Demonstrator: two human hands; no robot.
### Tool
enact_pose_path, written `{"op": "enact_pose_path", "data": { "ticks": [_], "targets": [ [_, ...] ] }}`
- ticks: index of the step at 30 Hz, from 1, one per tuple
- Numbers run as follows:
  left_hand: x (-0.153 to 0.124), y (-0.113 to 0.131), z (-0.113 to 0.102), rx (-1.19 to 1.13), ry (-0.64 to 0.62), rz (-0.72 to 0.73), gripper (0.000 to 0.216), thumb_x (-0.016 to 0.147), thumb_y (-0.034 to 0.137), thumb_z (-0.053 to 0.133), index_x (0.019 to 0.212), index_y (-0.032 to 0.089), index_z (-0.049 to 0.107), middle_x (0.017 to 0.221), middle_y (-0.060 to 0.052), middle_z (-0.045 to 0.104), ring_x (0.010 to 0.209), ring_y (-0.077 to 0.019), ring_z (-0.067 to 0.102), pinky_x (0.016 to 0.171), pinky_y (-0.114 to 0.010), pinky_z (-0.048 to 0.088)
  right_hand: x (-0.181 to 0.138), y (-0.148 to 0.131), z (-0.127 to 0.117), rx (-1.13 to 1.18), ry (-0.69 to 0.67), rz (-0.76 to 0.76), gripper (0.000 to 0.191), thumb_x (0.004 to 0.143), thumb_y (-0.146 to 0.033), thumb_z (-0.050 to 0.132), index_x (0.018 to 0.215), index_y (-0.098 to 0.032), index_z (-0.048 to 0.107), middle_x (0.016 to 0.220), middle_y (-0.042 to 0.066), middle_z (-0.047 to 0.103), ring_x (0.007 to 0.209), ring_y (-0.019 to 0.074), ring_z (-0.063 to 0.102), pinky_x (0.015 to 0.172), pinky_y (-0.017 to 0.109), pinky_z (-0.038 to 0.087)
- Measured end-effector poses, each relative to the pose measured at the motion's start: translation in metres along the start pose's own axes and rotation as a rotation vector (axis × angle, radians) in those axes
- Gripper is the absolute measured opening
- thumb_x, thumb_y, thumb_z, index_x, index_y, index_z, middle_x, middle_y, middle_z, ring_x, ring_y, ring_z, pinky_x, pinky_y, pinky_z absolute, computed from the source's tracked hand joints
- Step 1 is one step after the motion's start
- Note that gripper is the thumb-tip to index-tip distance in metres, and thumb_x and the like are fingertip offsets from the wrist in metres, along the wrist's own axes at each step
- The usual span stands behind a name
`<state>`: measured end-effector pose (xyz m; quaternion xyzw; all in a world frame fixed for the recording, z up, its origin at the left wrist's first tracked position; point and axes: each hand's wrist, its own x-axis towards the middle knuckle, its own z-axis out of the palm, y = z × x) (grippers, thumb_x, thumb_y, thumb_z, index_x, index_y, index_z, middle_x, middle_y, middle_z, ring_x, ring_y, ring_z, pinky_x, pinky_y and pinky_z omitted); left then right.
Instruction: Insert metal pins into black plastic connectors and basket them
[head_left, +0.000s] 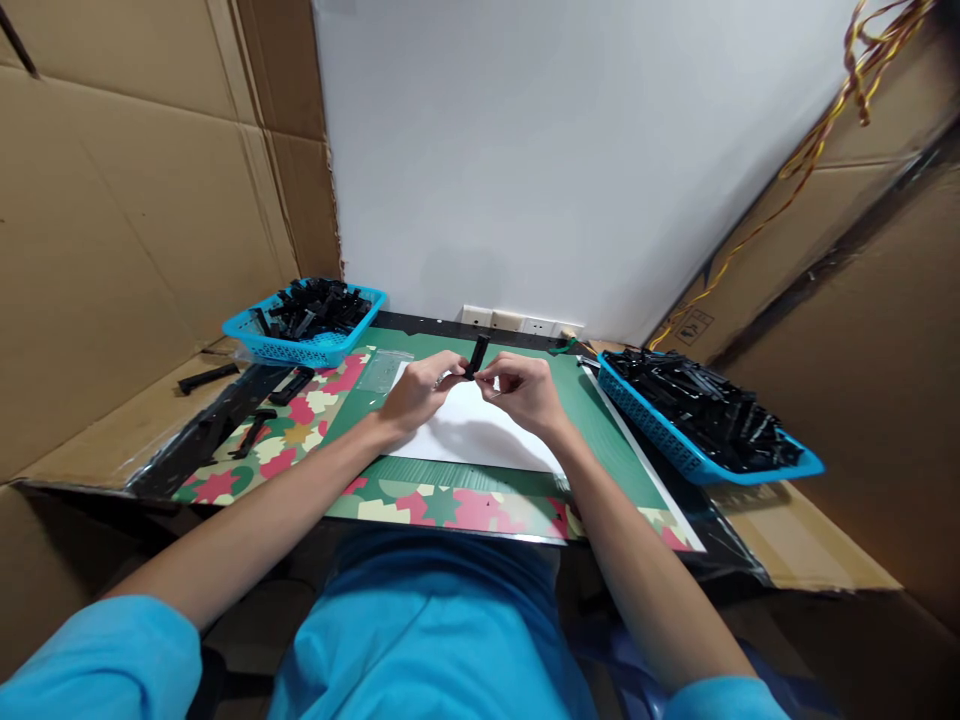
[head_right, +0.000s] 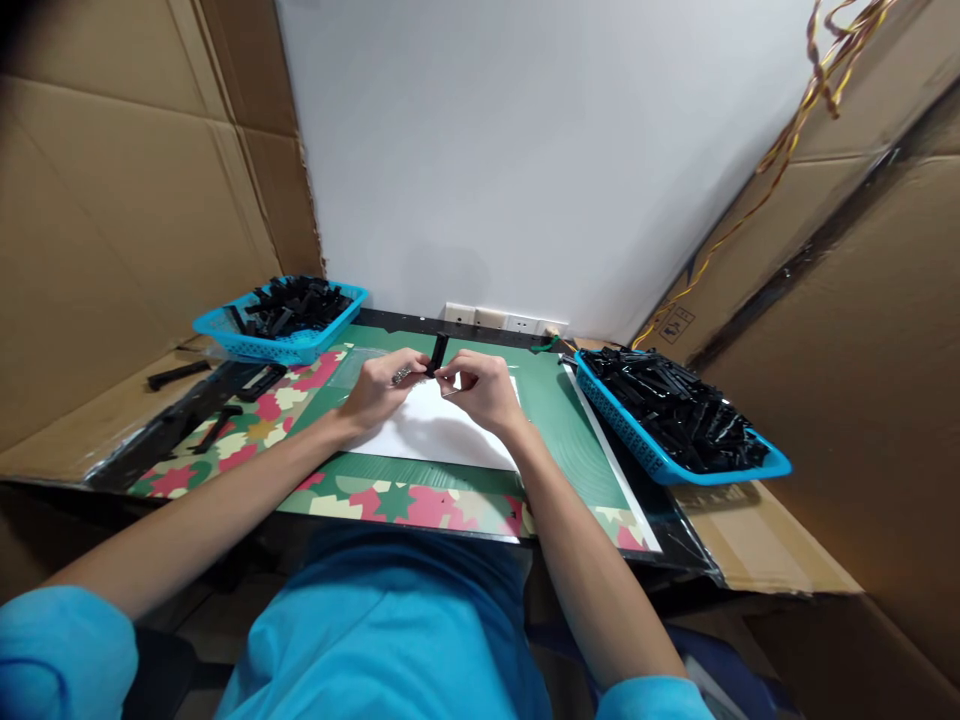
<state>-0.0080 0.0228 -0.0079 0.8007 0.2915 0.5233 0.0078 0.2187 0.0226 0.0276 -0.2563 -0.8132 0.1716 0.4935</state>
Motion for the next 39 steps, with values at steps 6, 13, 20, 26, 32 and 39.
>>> {"op": "enact_pose_path", "data": {
  "ticks": [6,13,20,26,32,39],
  "targets": [
    [-0.003,-0.001,0.0,-0.005,-0.02,0.015,0.014,0.103,0.015,0.063,0.113,0.021,0.071,0.108,-0.007,0.08,0.097,-0.0203,0.077,0.083,-0.031,0.061,0.001,-0.001,-0.002,0.01,-0.024,0.054,0.018,0.087,-0.033,0.078,0.077,-0.019,0.079,0.07,0.001,0.065,0.056,0.0109,0.041,0.052,0.027,0.033],
    [-0.001,0.001,0.001,-0.035,-0.023,-0.034,0.011,0.103,0.017,0.064,0.11,0.021,0.071,0.106,-0.006,0.08,0.095,-0.0199,0.078,0.085,-0.032,0.063,0.002,0.006,-0.008,-0.019,-0.039,0.054,0.027,0.093,-0.046,0.079,0.085,-0.02,0.085,0.069,0.002,0.063,0.058,0.0117,0.04,0.053,0.028,0.032],
    [0.006,0.007,0.01,-0.262,0.013,-0.221,0.014,0.1,0.03,0.075,0.107,0.021,0.066,0.104,-0.007,0.08,0.098,-0.0221,0.081,0.087,-0.034,0.066,0.0,0.019,-0.016,-0.059,-0.023,0.075,0.025,0.095,-0.038,0.08,0.115,-0.025,0.087,0.081,0.001,0.068,0.057,0.0101,0.037,0.054,0.028,0.034],
    [0.004,0.009,0.017,-0.431,-0.08,-0.342,0.022,0.104,0.034,0.07,0.12,0.023,0.059,0.1,-0.008,0.082,0.095,-0.0241,0.082,0.085,-0.038,0.067,0.001,0.028,-0.017,-0.143,-0.022,0.019,0.016,0.095,-0.037,0.08,0.097,-0.024,0.089,0.081,0.004,0.073,0.064,0.0138,0.054,0.06,0.028,0.041],
    [0.003,0.006,0.011,-0.088,-0.156,-0.261,0.017,0.101,0.033,0.072,0.114,0.023,0.073,0.109,-0.007,0.081,0.096,-0.0237,0.079,0.087,-0.039,0.063,-0.003,0.035,-0.015,-0.224,-0.131,0.035,0.017,0.098,-0.034,0.075,0.095,-0.023,0.088,0.079,0.003,0.071,0.063,0.0132,0.053,0.06,0.027,0.038],
    [-0.002,-0.005,0.013,0.03,-0.202,-0.248,0.013,0.09,0.027,0.08,0.102,0.024,0.085,0.094,-0.006,0.084,0.08,-0.0235,0.076,0.074,-0.036,0.06,-0.002,0.035,-0.022,-0.322,-0.175,0.145,0.019,0.1,-0.033,0.069,0.102,-0.019,0.083,0.072,0.0,0.063,0.062,0.0131,0.052,0.062,0.026,0.038]
  ]
}}
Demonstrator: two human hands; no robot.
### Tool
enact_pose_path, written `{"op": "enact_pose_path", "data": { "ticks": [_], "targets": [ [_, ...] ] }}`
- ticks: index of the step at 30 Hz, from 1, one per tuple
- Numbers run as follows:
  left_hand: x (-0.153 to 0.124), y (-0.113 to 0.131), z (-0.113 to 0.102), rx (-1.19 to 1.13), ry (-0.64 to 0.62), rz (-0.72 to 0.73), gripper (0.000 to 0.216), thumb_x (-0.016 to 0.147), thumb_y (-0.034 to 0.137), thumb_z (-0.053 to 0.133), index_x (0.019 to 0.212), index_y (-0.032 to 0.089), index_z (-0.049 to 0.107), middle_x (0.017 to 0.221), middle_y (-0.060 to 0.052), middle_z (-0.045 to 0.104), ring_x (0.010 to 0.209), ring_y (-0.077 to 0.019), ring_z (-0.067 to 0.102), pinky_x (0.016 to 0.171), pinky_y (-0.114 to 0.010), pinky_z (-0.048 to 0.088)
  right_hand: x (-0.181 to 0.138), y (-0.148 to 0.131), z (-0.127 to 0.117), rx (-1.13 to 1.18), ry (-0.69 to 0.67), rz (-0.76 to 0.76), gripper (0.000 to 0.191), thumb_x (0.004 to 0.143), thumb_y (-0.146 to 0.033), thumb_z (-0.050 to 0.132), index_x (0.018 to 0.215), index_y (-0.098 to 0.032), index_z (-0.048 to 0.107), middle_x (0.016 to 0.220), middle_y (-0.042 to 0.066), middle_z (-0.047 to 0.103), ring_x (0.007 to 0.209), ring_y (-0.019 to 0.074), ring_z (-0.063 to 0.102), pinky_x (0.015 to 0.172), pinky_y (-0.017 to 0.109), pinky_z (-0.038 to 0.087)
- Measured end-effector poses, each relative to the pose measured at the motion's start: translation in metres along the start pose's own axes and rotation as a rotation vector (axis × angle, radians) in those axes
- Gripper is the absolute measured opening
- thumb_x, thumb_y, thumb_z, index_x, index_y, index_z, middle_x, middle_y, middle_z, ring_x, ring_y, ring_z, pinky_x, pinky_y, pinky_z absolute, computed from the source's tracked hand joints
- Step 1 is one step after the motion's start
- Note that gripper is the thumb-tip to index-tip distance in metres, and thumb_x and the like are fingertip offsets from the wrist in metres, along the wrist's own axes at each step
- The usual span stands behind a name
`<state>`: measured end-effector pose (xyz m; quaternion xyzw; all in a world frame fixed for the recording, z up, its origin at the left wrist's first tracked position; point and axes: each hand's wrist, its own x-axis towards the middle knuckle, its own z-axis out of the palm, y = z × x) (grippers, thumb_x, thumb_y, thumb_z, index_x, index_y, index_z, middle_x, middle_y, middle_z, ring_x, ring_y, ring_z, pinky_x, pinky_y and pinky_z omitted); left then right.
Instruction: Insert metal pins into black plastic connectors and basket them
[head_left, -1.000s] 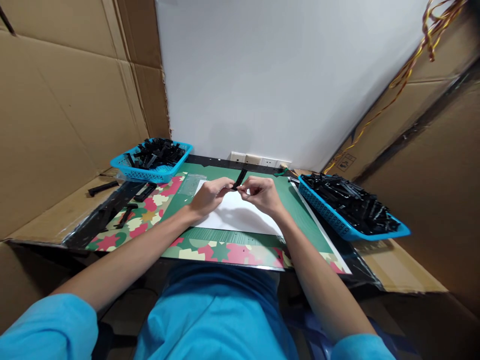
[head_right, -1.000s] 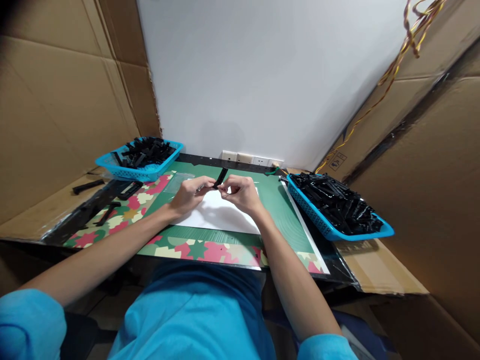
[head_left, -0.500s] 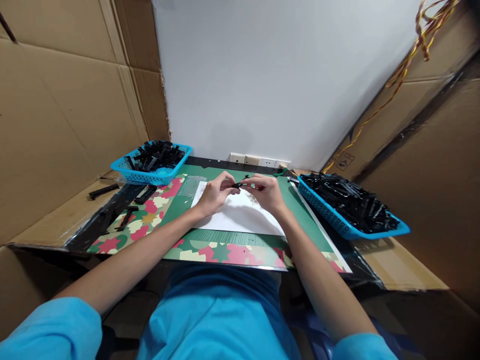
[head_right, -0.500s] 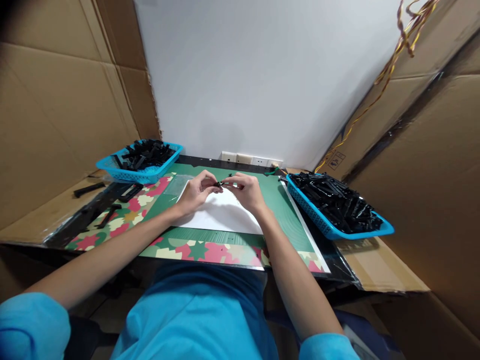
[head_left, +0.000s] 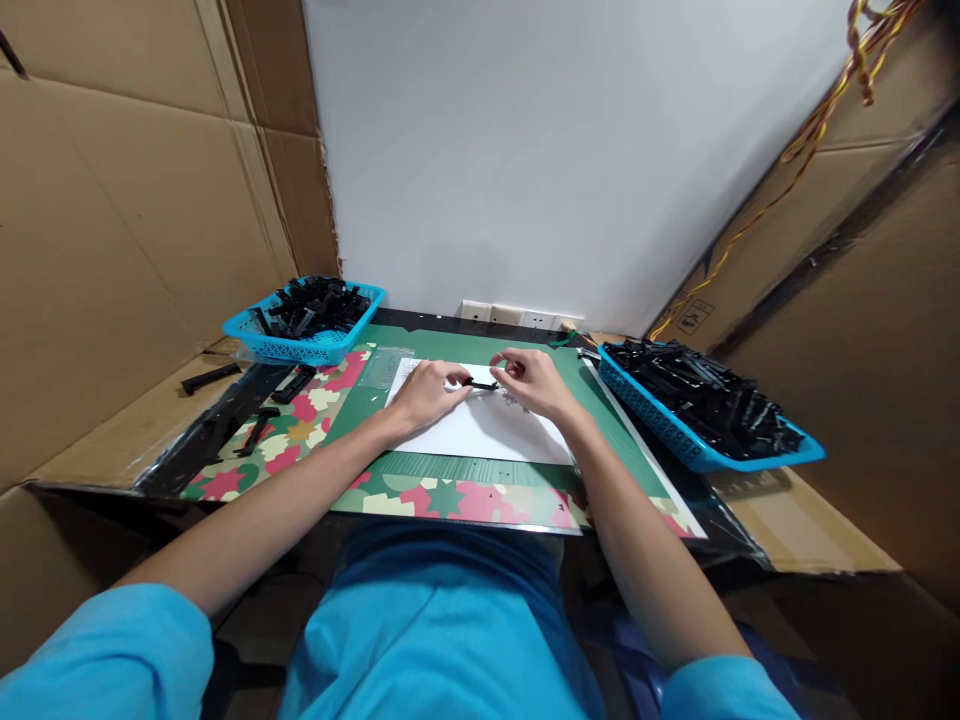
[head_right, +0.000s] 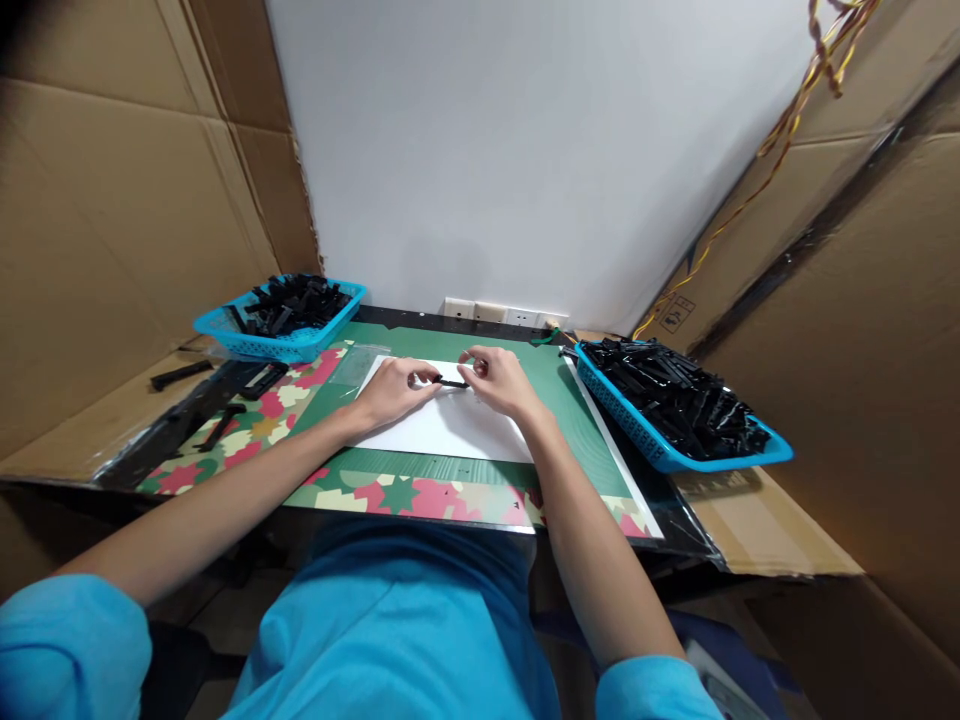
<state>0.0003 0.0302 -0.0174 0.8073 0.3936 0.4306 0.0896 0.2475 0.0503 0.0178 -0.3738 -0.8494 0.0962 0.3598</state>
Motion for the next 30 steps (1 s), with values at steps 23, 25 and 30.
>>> {"op": "enact_pose_path", "data": {
  "ticks": [23,25,30],
  "targets": [
    [-0.005,0.01,-0.001,0.082,-0.111,0.063,0.008,0.082,0.018,0.072,0.075,0.022,0.072,0.074,-0.002,0.076,0.068,-0.0227,0.07,0.067,-0.035,0.049,0.005,-0.027,0.041,0.29,0.221,0.181,0.035,0.094,-0.049,0.078,0.075,-0.019,0.076,0.073,0.009,0.077,0.067,0.0241,0.075,0.061,0.031,0.055],
    [-0.004,0.011,-0.001,0.094,-0.119,0.069,0.01,0.082,0.018,0.071,0.073,0.022,0.07,0.073,-0.002,0.075,0.068,-0.0228,0.069,0.067,-0.034,0.047,0.005,-0.026,0.041,0.282,0.214,0.172,0.038,0.095,-0.052,0.077,0.075,-0.019,0.076,0.071,0.008,0.076,0.065,0.0235,0.073,0.061,0.03,0.055],
    [-0.004,0.013,-0.003,0.092,-0.141,0.067,0.011,0.081,0.016,0.07,0.072,0.022,0.067,0.072,-0.002,0.073,0.068,-0.0224,0.068,0.067,-0.033,0.045,0.005,-0.025,0.042,0.242,0.214,0.151,0.039,0.097,-0.053,0.075,0.076,-0.02,0.076,0.07,0.007,0.075,0.064,0.0221,0.071,0.061,0.029,0.052]
  ]
}}
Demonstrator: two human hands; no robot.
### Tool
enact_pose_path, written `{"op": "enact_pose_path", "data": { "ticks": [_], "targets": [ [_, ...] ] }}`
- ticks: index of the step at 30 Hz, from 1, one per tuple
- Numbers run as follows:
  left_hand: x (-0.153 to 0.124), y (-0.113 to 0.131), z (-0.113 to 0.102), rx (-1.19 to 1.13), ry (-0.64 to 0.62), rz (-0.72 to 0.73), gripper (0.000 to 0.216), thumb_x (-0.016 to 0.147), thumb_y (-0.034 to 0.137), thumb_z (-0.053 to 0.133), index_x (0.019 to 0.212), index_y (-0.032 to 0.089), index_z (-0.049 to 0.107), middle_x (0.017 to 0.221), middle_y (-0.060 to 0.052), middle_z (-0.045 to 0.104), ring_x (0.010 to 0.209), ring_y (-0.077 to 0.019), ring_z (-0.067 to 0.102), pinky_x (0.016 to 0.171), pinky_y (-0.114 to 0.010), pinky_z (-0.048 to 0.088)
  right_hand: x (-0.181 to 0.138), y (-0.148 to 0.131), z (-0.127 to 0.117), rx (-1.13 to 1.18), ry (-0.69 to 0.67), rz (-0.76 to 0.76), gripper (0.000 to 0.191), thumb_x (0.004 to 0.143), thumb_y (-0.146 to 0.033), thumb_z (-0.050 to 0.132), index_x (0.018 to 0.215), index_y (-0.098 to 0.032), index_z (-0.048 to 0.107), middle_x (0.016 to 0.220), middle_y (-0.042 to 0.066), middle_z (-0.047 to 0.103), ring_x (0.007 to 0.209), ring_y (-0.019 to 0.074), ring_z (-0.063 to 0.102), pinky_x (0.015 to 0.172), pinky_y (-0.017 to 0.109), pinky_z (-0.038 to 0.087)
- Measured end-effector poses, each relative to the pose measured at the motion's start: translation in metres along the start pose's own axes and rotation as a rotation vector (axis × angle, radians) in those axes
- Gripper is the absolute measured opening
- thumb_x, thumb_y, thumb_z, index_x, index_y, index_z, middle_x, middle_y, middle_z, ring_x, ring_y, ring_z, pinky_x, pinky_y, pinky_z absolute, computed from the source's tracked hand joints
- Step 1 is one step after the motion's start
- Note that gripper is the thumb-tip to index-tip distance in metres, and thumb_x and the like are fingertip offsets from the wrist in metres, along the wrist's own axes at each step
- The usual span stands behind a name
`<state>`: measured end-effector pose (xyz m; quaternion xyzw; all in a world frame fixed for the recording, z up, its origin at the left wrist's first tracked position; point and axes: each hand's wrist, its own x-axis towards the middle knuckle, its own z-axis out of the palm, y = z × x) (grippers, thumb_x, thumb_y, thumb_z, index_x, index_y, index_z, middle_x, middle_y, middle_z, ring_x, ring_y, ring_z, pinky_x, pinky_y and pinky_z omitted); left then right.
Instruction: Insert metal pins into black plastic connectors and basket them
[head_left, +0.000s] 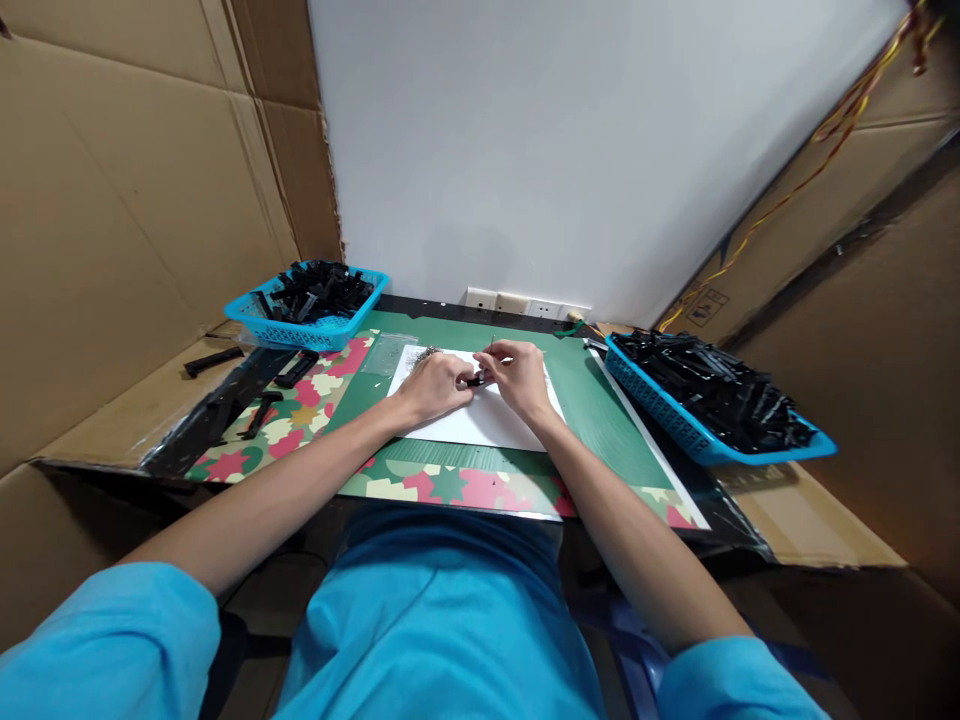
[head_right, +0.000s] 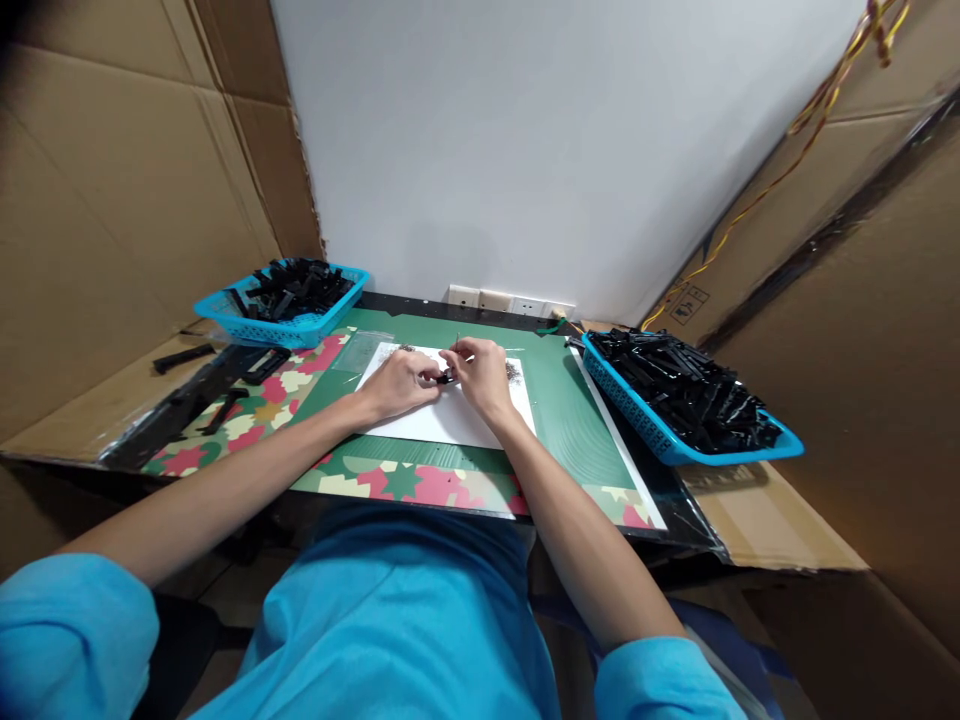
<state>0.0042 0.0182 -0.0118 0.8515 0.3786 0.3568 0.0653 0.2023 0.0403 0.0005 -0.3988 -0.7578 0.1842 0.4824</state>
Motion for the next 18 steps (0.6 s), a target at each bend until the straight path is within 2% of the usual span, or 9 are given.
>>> {"op": "enact_pose_path", "data": {
  "ticks": [10,15,18],
  "targets": [
    [0.0004,-0.0047,-0.0005,0.007,-0.047,0.028,0.015,0.082,0.019,0.067,0.068,0.019,0.062,0.071,-0.003,0.069,0.065,-0.0178,0.06,0.068,-0.031,0.039,-0.0031,-0.0087,-0.0003,-0.138,0.002,-0.013,0.044,0.096,-0.051,0.072,0.07,-0.016,0.077,0.068,0.009,0.075,0.063,0.0199,0.065,0.063,0.029,0.044],
    [0.0014,-0.0051,0.0017,-0.054,0.016,-0.025,0.018,0.078,0.019,0.069,0.063,0.019,0.059,0.061,0.001,0.06,0.06,-0.015,0.052,0.065,-0.031,0.037,-0.0051,-0.0082,0.0044,-0.159,0.025,-0.028,0.044,0.098,-0.049,0.07,0.069,-0.016,0.076,0.064,0.007,0.072,0.061,0.0178,0.06,0.062,0.029,0.041],
    [0.002,-0.0048,0.0025,-0.069,0.026,-0.037,0.018,0.077,0.018,0.07,0.062,0.019,0.061,0.061,0.001,0.061,0.06,-0.0151,0.053,0.066,-0.031,0.038,-0.0046,-0.0062,0.0059,-0.143,0.042,-0.023,0.046,0.097,-0.051,0.072,0.066,-0.016,0.074,0.062,0.006,0.07,0.06,0.0174,0.06,0.061,0.029,0.042]
  ]
}}
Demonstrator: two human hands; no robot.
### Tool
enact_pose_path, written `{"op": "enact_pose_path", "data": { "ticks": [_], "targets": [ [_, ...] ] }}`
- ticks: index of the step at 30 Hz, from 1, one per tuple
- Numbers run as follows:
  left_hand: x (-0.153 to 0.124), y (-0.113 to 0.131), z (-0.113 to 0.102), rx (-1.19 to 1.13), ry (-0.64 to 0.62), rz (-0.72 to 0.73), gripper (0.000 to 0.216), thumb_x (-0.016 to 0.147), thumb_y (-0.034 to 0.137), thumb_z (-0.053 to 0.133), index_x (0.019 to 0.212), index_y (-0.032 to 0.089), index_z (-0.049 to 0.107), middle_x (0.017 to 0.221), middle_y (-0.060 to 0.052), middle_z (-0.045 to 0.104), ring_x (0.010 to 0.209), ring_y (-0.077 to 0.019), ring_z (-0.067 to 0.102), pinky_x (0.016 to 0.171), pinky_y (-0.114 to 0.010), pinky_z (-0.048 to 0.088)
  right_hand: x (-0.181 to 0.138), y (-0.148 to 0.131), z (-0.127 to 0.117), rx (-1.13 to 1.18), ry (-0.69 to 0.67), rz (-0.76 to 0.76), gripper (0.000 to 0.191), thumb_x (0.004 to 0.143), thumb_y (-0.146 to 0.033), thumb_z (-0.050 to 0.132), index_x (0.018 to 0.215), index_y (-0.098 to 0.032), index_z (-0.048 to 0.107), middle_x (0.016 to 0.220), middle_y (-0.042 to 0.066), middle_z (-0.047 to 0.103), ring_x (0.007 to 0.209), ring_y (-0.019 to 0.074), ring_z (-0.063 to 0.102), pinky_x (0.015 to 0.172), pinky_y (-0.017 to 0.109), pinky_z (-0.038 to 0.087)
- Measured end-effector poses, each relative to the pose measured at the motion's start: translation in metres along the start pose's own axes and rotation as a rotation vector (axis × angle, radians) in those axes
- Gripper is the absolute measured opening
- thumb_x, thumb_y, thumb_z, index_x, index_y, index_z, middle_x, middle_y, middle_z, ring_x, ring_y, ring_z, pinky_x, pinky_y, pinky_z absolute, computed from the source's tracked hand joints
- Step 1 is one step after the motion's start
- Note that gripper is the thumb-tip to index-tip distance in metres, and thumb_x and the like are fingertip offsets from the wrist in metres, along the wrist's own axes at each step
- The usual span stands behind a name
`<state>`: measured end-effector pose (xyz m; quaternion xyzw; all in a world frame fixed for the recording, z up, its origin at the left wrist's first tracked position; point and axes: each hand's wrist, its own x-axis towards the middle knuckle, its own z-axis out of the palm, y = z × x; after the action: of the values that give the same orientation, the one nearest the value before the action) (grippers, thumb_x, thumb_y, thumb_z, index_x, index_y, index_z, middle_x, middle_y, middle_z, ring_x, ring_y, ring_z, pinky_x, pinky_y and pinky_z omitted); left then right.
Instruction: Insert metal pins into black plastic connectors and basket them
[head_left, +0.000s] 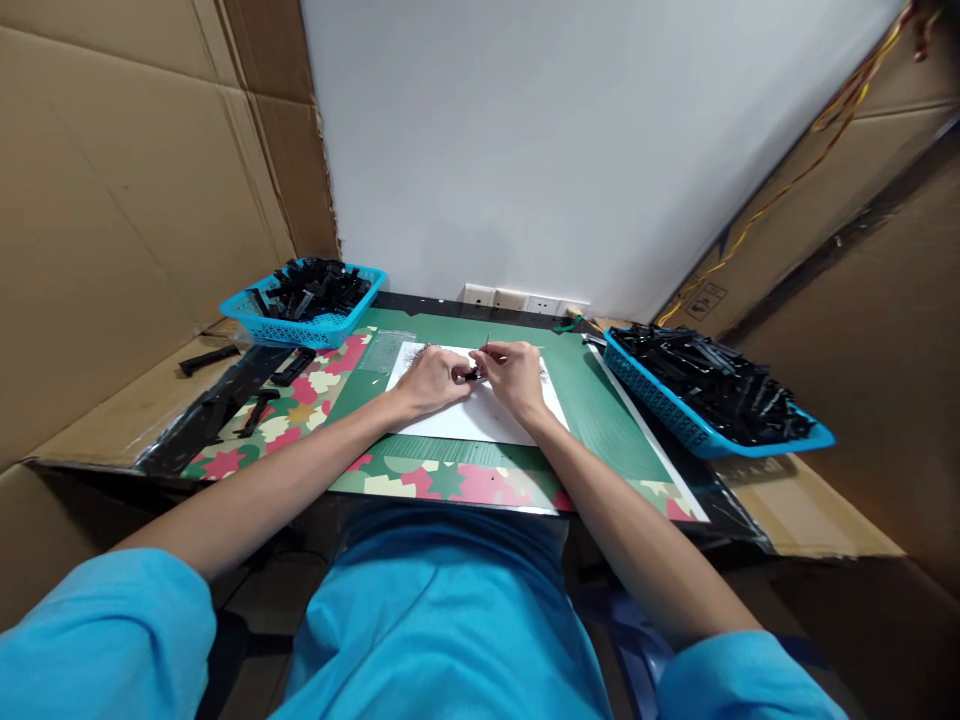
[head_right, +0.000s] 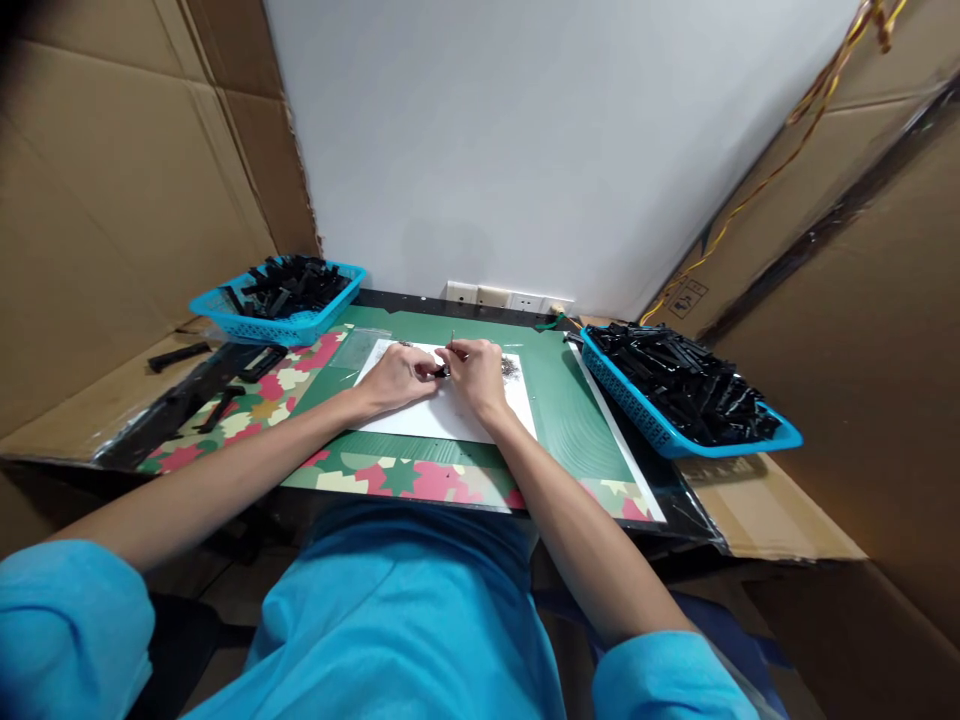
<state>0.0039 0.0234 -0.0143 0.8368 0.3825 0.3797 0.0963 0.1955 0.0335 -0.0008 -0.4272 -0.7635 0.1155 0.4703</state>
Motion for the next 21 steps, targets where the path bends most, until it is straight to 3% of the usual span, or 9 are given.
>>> {"op": "enact_pose_path", "data": {
  "ticks": [5,8,10,12,16,18,21],
  "targets": [
    [0.001,-0.002,0.001,0.01,-0.007,-0.011,0.005,0.081,0.017,0.072,0.077,0.019,0.075,0.074,-0.003,0.074,0.068,-0.0189,0.064,0.072,-0.032,0.046,0.006,0.006,-0.008,0.198,0.053,0.073,0.041,0.097,-0.054,0.072,0.079,-0.017,0.075,0.076,0.009,0.076,0.07,0.0226,0.072,0.065,0.029,0.052],
    [0.003,-0.002,0.001,0.011,0.044,-0.032,0.006,0.086,0.021,0.074,0.091,0.02,0.078,0.088,-0.006,0.079,0.076,-0.0201,0.067,0.076,-0.032,0.048,0.011,0.01,-0.026,0.255,0.009,0.072,0.037,0.101,-0.051,0.068,0.088,-0.017,0.075,0.076,0.008,0.074,0.066,0.0195,0.07,0.065,0.029,0.052],
    [0.005,-0.001,-0.002,0.012,0.11,-0.082,0.008,0.089,0.025,0.075,0.096,0.02,0.075,0.092,-0.005,0.078,0.078,-0.0199,0.067,0.075,-0.032,0.048,0.014,0.011,-0.044,0.229,-0.181,0.064,0.037,0.104,-0.048,0.063,0.091,-0.016,0.075,0.07,0.004,0.069,0.059,0.0147,0.061,0.061,0.027,0.046],
    [0.006,0.0,-0.005,0.002,0.177,-0.15,0.012,0.092,0.029,0.074,0.1,0.02,0.071,0.09,-0.004,0.076,0.076,-0.0192,0.066,0.072,-0.031,0.047,0.015,0.011,-0.06,0.174,-0.479,0.048,0.037,0.105,-0.045,0.061,0.092,-0.015,0.077,0.066,0.001,0.063,0.057,0.0119,0.051,0.057,0.026,0.039],
    [0.008,-0.001,-0.008,-0.086,0.275,-0.229,0.016,0.095,0.029,0.07,0.107,0.022,0.063,0.089,-0.002,0.073,0.073,-0.0179,0.066,0.067,-0.029,0.046,0.013,0.011,-0.079,0.084,-1.033,0.003,0.027,0.095,-0.041,0.076,0.091,-0.015,0.08,0.074,0.0,0.066,0.067,0.0119,0.051,0.06,0.025,0.036],
    [0.008,-0.002,-0.007,-0.148,0.299,-0.237,0.016,0.095,0.027,0.069,0.108,0.022,0.06,0.087,-0.002,0.072,0.073,-0.0177,0.067,0.066,-0.029,0.046,0.011,0.011,-0.08,0.071,-1.14,0.013,0.027,0.087,-0.042,0.085,0.092,-0.016,0.08,0.072,-0.002,0.063,0.067,0.0117,0.05,0.059,0.024,0.035],
    [0.007,-0.003,-0.005,-0.215,0.282,-0.246,0.018,0.095,0.026,0.069,0.11,0.023,0.059,0.08,0.0,0.071,0.068,-0.0174,0.066,0.064,-0.028,0.046,0.009,0.013,-0.076,0.087,-1.134,0.028,0.03,0.083,-0.044,0.087,0.091,-0.016,0.081,0.067,-0.004,0.058,0.064,0.0114,0.045,0.059,0.024,0.034]
  ]
}}
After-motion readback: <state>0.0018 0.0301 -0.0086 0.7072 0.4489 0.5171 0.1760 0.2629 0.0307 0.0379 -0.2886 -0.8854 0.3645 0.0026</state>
